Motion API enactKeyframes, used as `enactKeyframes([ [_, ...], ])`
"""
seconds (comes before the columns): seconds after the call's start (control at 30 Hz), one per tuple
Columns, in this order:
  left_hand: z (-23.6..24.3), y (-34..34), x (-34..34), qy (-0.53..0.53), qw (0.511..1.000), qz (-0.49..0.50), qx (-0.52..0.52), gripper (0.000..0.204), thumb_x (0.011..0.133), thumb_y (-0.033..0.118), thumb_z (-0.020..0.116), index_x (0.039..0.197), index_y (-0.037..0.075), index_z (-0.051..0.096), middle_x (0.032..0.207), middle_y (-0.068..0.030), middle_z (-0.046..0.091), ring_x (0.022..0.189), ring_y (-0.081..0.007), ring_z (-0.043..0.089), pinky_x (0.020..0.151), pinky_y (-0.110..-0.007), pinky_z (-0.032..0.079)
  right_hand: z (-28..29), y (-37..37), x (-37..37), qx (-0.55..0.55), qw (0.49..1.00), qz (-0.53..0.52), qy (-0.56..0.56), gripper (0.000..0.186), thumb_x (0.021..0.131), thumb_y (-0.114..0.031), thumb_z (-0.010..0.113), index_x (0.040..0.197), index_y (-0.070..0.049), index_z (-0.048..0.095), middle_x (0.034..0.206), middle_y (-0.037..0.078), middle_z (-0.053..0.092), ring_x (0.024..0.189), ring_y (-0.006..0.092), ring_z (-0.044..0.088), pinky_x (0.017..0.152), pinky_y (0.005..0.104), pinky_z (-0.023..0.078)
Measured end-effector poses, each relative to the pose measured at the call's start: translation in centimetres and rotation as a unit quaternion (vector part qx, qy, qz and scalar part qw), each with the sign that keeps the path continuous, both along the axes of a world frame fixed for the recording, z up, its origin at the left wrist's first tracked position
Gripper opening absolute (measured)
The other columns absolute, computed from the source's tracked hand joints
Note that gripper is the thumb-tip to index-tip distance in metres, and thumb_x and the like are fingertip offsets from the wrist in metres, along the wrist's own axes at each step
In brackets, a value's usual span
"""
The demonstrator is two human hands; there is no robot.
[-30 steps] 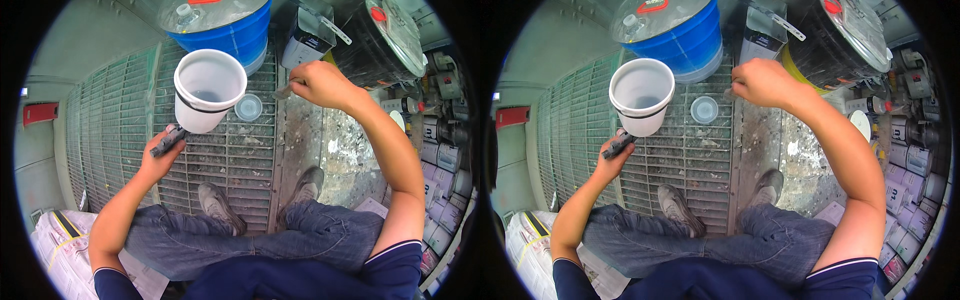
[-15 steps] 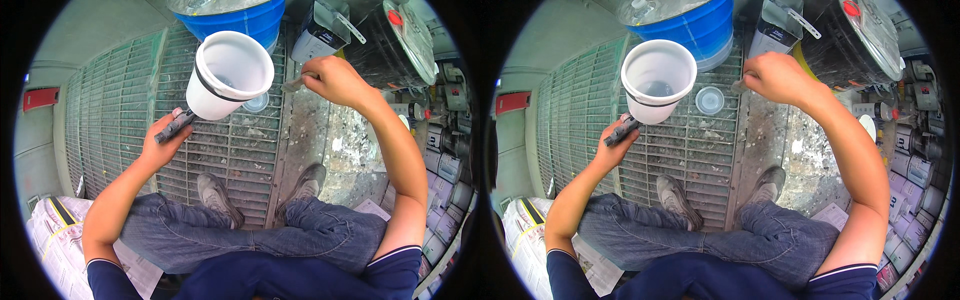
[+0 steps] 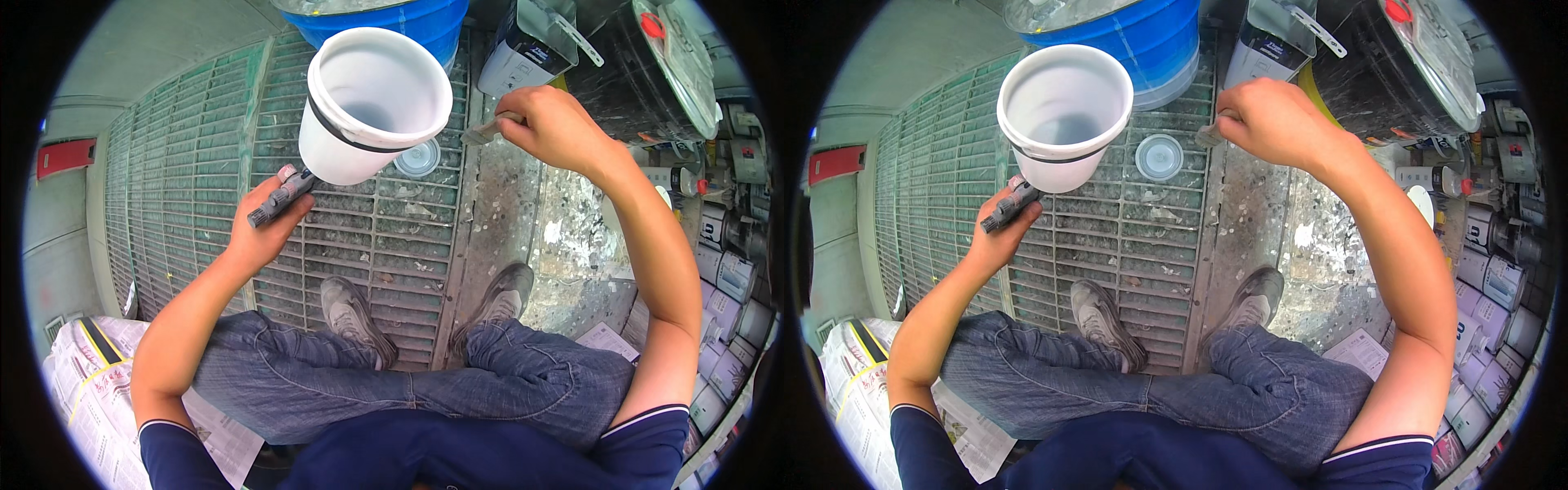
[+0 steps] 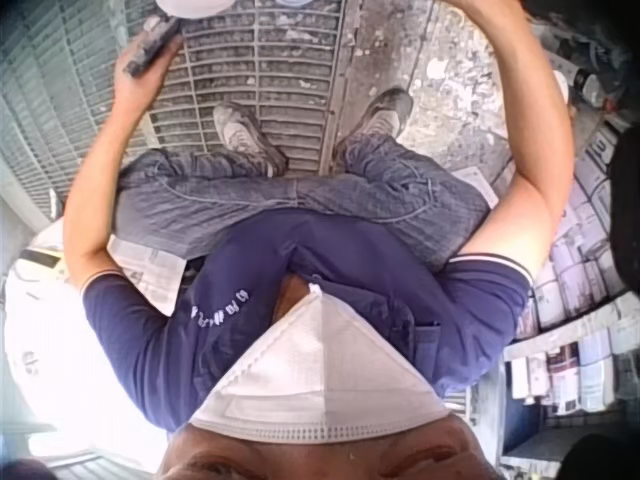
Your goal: The person sits on a metal grate floor and cleans a white paint sprayer cup. They pour liquid from a blue barrel into the cup, stir it with a wooden stick, and then wipe the interior and exterior of the cup with a white paper towel.
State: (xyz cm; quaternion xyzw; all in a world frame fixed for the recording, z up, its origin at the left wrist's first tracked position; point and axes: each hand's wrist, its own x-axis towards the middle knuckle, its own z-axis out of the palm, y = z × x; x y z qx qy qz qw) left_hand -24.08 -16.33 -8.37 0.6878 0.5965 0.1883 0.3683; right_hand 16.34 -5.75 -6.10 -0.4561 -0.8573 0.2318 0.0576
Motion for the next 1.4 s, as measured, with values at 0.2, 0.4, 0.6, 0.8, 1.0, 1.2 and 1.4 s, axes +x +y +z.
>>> enactKeyframes([
  [0.2,0.0,0.0,0.2,-0.012,1.0,-0.01,0.009,0.024,0.092,0.014,0.074,0.109,0.0,0.064,0.084,-0.0083,0.064,0.076,-0.0211,0.058,0.073,-0.033,0.049,-0.2,0.0,0.1,0.005,1.0,0.002,0.005,0.02,0.087,-0.019,0.061,0.089,-0.002,0.071,0.08,0.02,0.069,0.081,0.0404,0.067,0.074,0.0486,0.054],
  [0.4,0.0,0.1,0.5,-0.027,1.0,-0.006,0.007,0.026,0.091,0.013,0.075,0.111,0.0,0.064,0.084,-0.0089,0.064,0.075,-0.0199,0.059,0.073,-0.033,0.05,-0.4,-0.1,0.2,0.003,1.0,0.003,0.014,0.02,0.088,-0.019,0.061,0.087,-0.001,0.07,0.079,0.02,0.068,0.08,0.0406,0.066,0.073,0.0488,0.053],
  [0.6,0.2,0.0,0.8,-0.039,0.999,0.001,-0.005,0.026,0.091,0.012,0.074,0.113,0.0,0.065,0.087,-0.0083,0.066,0.078,-0.0191,0.061,0.074,-0.032,0.051,-0.6,-0.1,0.3,0.003,1.0,0.004,0.018,0.02,0.088,-0.019,0.061,0.087,-0.001,0.07,0.079,0.02,0.068,0.08,0.0404,0.066,0.073,0.0484,0.053],
  [0.8,0.4,0.2,0.8,-0.054,0.998,-0.019,-0.033,0.024,0.092,0.011,0.073,0.112,0.001,0.065,0.089,-0.0067,0.067,0.079,-0.017,0.061,0.075,-0.031,0.051,-0.6,0.0,0.1,0.001,1.0,0.01,0.009,0.02,0.089,-0.019,0.06,0.088,-0.001,0.07,0.079,0.019,0.068,0.079,0.0397,0.066,0.073,0.048,0.053],
  [1.0,0.6,0.1,0.7,-0.065,0.995,-0.021,-0.074,0.022,0.092,0.011,0.072,0.111,0.002,0.066,0.091,-0.0058,0.067,0.081,-0.0156,0.061,0.077,-0.031,0.051,-0.7,0.0,0.1,0.004,1.0,0.01,0.005,0.021,0.089,-0.02,0.06,0.088,-0.002,0.071,0.078,0.019,0.068,0.078,0.0395,0.066,0.072,0.0478,0.053],
  [1.2,0.1,-0.1,0.4,-0.07,0.994,-0.051,-0.062,0.026,0.093,0.015,0.073,0.114,0.002,0.066,0.09,-0.0043,0.067,0.081,-0.013,0.059,0.077,-0.03,0.051,-1.0,0.1,0.0,0.008,1.0,0.018,0.009,0.019,0.087,-0.016,0.062,0.092,0.0,0.07,0.079,0.018,0.067,0.076,0.0374,0.066,0.07,0.0442,0.053],
  [1.4,0.9,-0.2,0.7,-0.069,0.988,-0.025,-0.134,0.026,0.094,0.018,0.073,0.112,0.002,0.067,0.087,-0.0017,0.066,0.08,-0.0104,0.056,0.075,-0.029,0.049,-1.1,0.2,0.0,0.008,1.0,0.018,0.0,0.017,0.087,-0.014,0.064,0.094,0.001,0.07,0.079,0.018,0.067,0.075,0.0356,0.066,0.068,0.0416,0.052],
])
